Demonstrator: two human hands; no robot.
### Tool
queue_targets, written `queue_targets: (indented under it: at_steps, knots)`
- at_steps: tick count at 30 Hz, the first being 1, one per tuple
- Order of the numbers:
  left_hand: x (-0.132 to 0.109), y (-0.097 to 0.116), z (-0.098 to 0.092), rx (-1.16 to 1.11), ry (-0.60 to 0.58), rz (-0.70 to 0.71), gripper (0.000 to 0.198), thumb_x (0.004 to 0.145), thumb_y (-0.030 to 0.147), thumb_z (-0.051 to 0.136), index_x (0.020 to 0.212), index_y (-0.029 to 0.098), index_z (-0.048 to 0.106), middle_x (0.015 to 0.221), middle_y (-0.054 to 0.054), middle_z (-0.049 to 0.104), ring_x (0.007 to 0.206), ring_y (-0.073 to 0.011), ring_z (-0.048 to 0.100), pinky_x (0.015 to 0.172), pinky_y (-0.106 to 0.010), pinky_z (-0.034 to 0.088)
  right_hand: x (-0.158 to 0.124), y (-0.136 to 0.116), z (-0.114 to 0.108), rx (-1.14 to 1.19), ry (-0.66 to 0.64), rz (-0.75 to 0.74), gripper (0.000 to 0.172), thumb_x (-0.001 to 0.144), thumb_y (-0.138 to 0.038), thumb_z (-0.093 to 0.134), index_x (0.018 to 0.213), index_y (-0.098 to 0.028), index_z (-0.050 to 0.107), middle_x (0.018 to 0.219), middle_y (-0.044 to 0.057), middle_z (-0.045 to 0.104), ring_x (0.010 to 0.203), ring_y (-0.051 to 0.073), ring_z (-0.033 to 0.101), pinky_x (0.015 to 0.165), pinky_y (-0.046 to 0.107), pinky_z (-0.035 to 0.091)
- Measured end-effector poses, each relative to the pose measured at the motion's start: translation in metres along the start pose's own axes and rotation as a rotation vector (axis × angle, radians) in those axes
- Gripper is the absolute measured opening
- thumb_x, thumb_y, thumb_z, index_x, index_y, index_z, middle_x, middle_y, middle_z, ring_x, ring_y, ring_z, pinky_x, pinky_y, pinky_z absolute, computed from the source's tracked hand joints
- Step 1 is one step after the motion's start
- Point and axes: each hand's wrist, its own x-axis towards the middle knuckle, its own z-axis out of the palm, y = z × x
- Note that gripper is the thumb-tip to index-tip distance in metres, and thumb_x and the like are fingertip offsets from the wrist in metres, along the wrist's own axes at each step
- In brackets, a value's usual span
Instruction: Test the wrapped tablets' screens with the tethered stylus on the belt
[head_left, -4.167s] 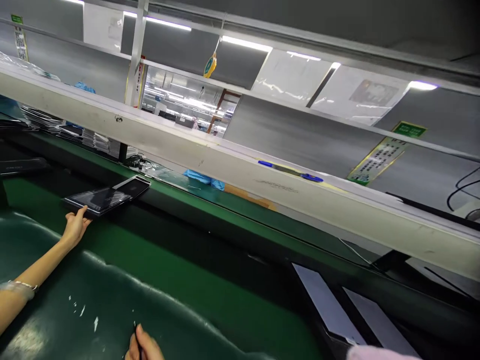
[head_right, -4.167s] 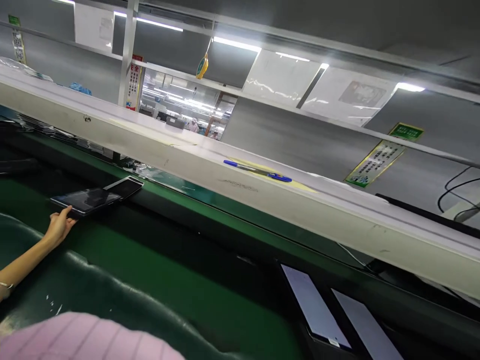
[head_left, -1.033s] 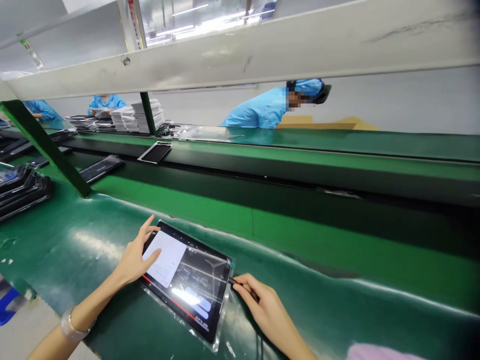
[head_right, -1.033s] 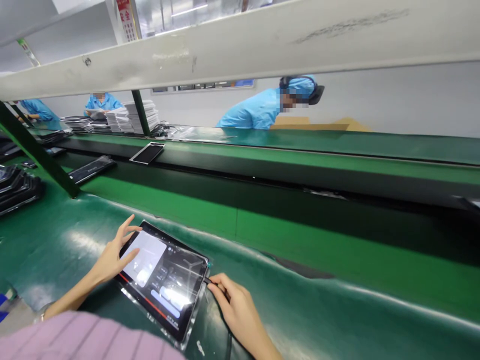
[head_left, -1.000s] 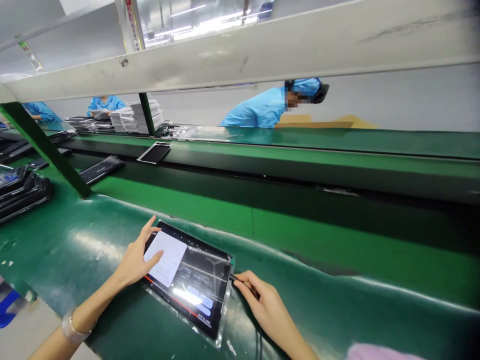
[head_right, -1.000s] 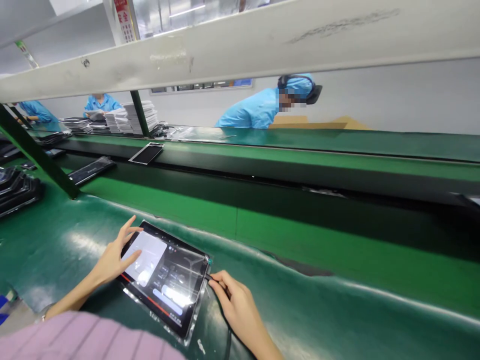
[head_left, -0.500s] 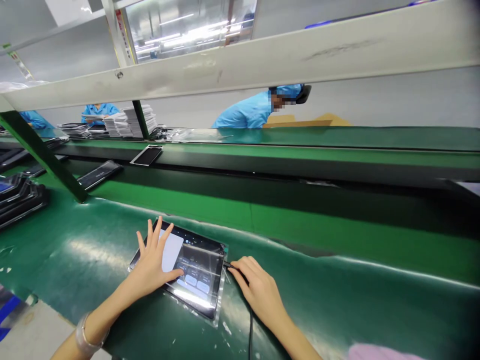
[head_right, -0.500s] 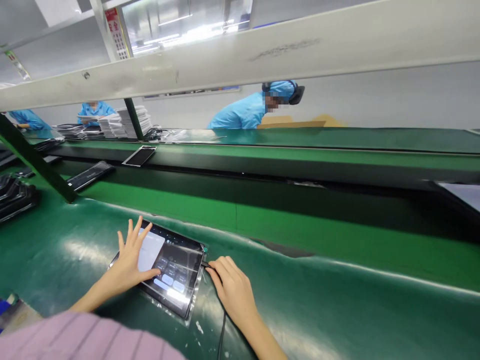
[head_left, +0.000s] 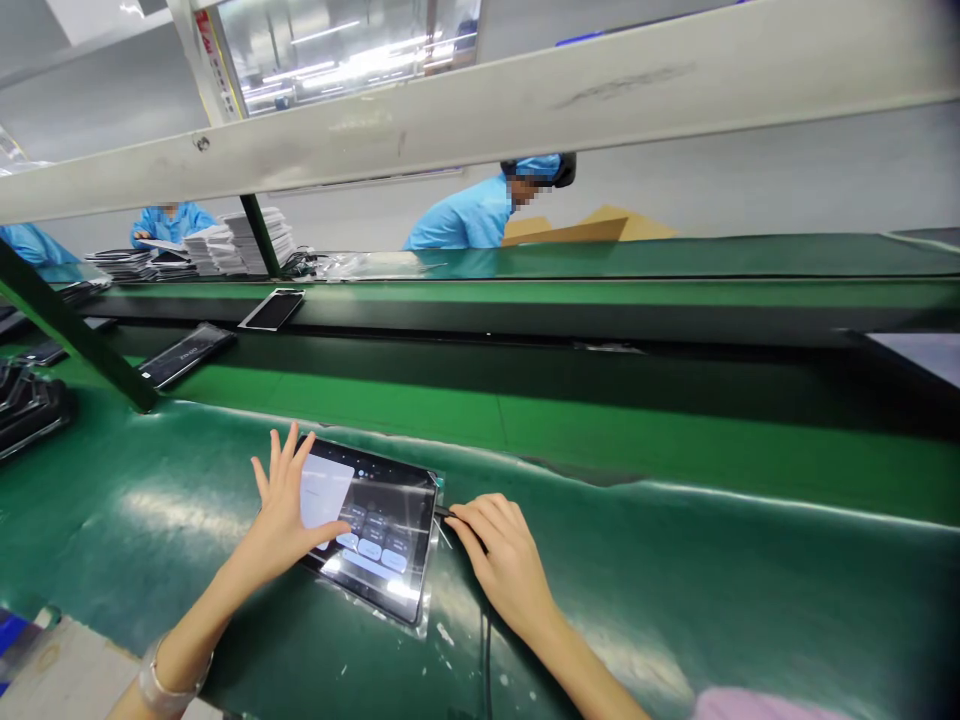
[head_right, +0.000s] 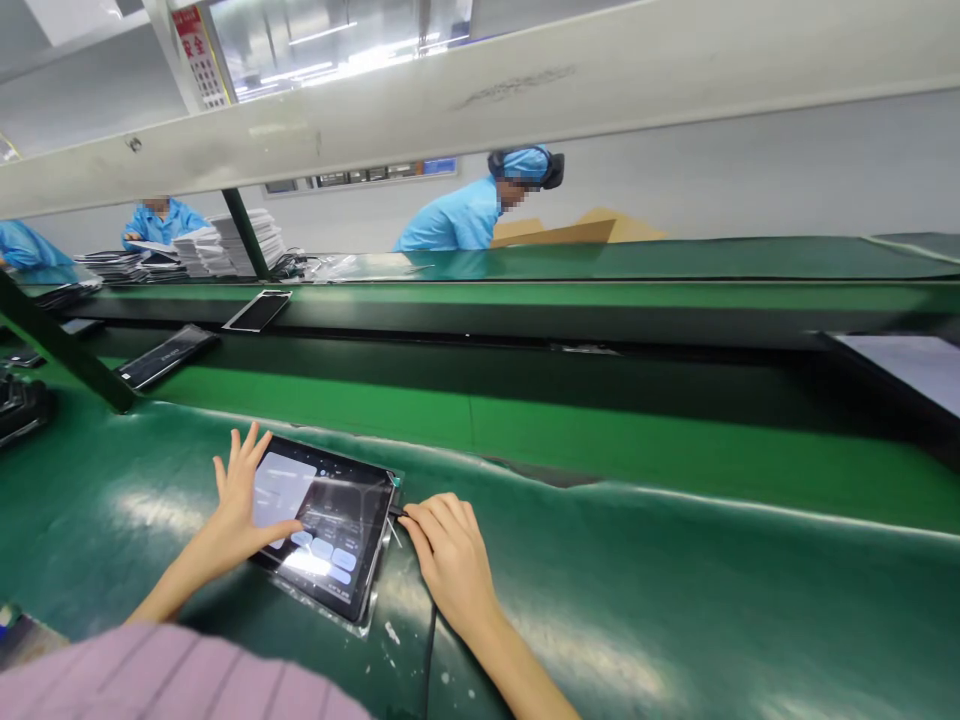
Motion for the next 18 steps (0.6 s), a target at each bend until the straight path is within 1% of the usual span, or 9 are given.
queue_targets:
  at_steps: [2,4,6,9,12,15,18]
  knots:
    - [0.0,0.001,-0.002,0.001,-0.002,0.01,0.117,0.087,0.039,0.084,0.166,0.042,-0.002,0.178,-0.011,-0.007,0.159,-0.0423,-0.02,0.119,-0.081,-0.009,-0.001,0.001,0.001,-0.006,0.01,-0.002,0.021,0.109,-0.028,0.052,0.1,-0.019,0.068,0.089,0.005,0.07,0.088,0.022,0.058,0.079,0.038,0.042]
    - [-0.001,0.001,-0.003,0.012,-0.013,0.032,0.105,0.091,0.038,0.08,0.166,0.04,0.007,0.178,-0.011,-0.004,0.16,-0.0422,-0.018,0.12,-0.08,-0.008,-0.003,0.004,0.005,-0.013,0.001,0.016,0.022,0.11,-0.029,0.051,0.1,-0.019,0.068,0.09,0.006,0.07,0.089,0.022,0.059,0.079,0.038,0.042]
    - [-0.001,0.001,-0.002,0.041,-0.037,0.075,0.085,0.097,0.034,0.073,0.164,0.039,0.022,0.178,-0.009,0.003,0.161,-0.0417,-0.013,0.121,-0.079,-0.008,-0.007,0.007,0.01,-0.012,-0.033,0.059,0.025,0.11,-0.032,0.049,0.1,-0.019,0.068,0.089,0.006,0.07,0.087,0.022,0.059,0.078,0.038,0.043]
    - [0.0,0.002,0.0,0.104,-0.097,0.175,0.055,0.102,0.031,0.065,0.153,0.039,0.048,0.178,-0.004,0.012,0.162,-0.0422,-0.007,0.121,-0.081,-0.007,-0.012,0.013,0.018,0.002,-0.091,0.115,0.029,0.111,-0.035,0.046,0.097,-0.02,0.067,0.087,0.005,0.069,0.083,0.022,0.06,0.076,0.038,0.044]
    - [0.0,0.009,0.002,0.147,-0.141,0.309,0.038,0.101,0.032,0.065,0.138,0.04,0.065,0.177,0.001,0.014,0.163,-0.0433,-0.002,0.122,-0.082,-0.001,-0.015,0.014,0.021,0.014,-0.106,0.127,0.029,0.111,-0.036,0.046,0.097,-0.02,0.066,0.086,0.005,0.069,0.082,0.022,0.06,0.077,0.038,0.044]
    - [-0.003,0.02,0.005,0.193,-0.202,0.499,0.033,0.1,0.033,0.066,0.13,0.046,0.07,0.176,0.005,0.017,0.162,-0.0449,0.006,0.121,-0.084,0.002,-0.015,0.013,0.02,0.024,-0.107,0.13,0.026,0.11,-0.035,0.047,0.098,-0.02,0.065,0.087,0.005,0.069,0.082,0.022,0.061,0.077,0.037,0.045]
    - [-0.007,0.026,0.014,0.26,-0.283,0.62,0.035,0.098,0.042,0.067,0.133,0.048,0.068,0.175,0.003,0.019,0.16,-0.0495,0.012,0.117,-0.089,0.003,-0.015,0.012,0.018,0.024,-0.097,0.127,0.025,0.11,-0.033,0.048,0.098,-0.02,0.066,0.087,0.004,0.069,0.083,0.022,0.061,0.077,0.037,0.045]
